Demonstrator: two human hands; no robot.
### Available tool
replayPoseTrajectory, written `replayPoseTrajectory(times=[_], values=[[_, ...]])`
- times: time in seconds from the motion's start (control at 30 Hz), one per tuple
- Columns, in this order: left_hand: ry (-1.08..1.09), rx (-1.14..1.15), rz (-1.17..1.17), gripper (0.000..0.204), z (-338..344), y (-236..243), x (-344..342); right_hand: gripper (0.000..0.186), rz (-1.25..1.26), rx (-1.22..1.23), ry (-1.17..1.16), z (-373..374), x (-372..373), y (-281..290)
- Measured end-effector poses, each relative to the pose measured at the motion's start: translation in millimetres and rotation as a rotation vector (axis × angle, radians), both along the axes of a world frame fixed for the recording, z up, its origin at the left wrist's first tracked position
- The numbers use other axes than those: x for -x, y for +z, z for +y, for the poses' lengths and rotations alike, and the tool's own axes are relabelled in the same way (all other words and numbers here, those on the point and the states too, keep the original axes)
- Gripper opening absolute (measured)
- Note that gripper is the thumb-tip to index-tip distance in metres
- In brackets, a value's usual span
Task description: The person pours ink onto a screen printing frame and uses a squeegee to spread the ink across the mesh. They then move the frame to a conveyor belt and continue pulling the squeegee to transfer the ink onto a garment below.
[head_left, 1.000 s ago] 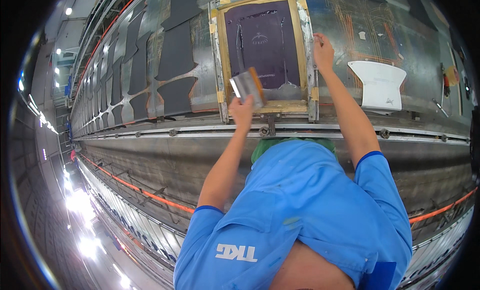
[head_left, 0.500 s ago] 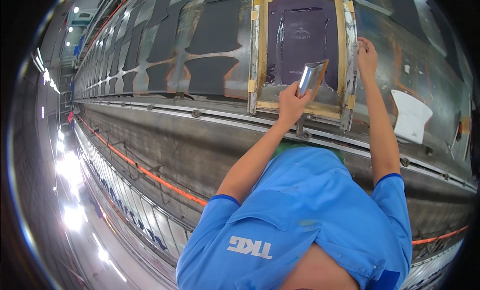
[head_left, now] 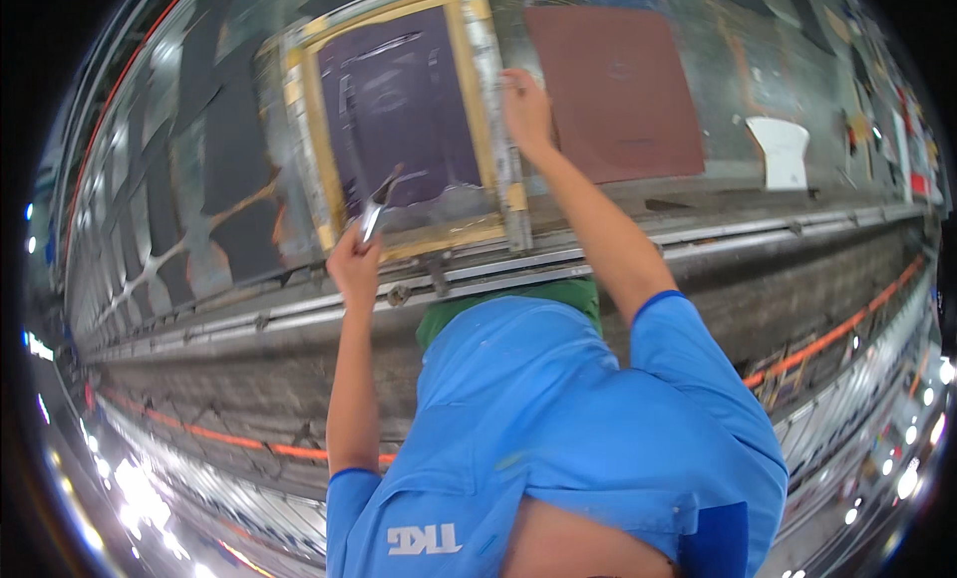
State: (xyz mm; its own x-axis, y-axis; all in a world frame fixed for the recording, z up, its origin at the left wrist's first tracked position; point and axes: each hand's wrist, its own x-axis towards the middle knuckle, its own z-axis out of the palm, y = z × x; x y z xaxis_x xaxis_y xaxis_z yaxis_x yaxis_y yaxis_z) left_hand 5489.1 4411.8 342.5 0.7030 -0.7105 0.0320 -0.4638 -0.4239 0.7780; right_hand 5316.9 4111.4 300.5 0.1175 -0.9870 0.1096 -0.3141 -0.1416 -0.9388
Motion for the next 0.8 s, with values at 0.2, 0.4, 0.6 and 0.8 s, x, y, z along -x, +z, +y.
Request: replayPoseTrajectory(times=[0.2,0.4,0.6,0.8], values=[[-0.18,-0.07,-0.105,0.044,15,-5,-24,0.018,-0.025,-0.13,-0.017,17,-32,-4],[-0.422,-0.004,-0.315,0.058,39,-17,-39,0.017,0.077,-0.062,-0.035,24,-52,-16],[-0.667,-0.179,-0.493,0.059,61,-28,-30,0.021,0.113,-0.081,-0.034,17,-47,-27],[-0.579,-0.135,-0.601,0.055,10,-33,-45,0.024,0.181,-0.12,-0.022,18,-44,-23]])
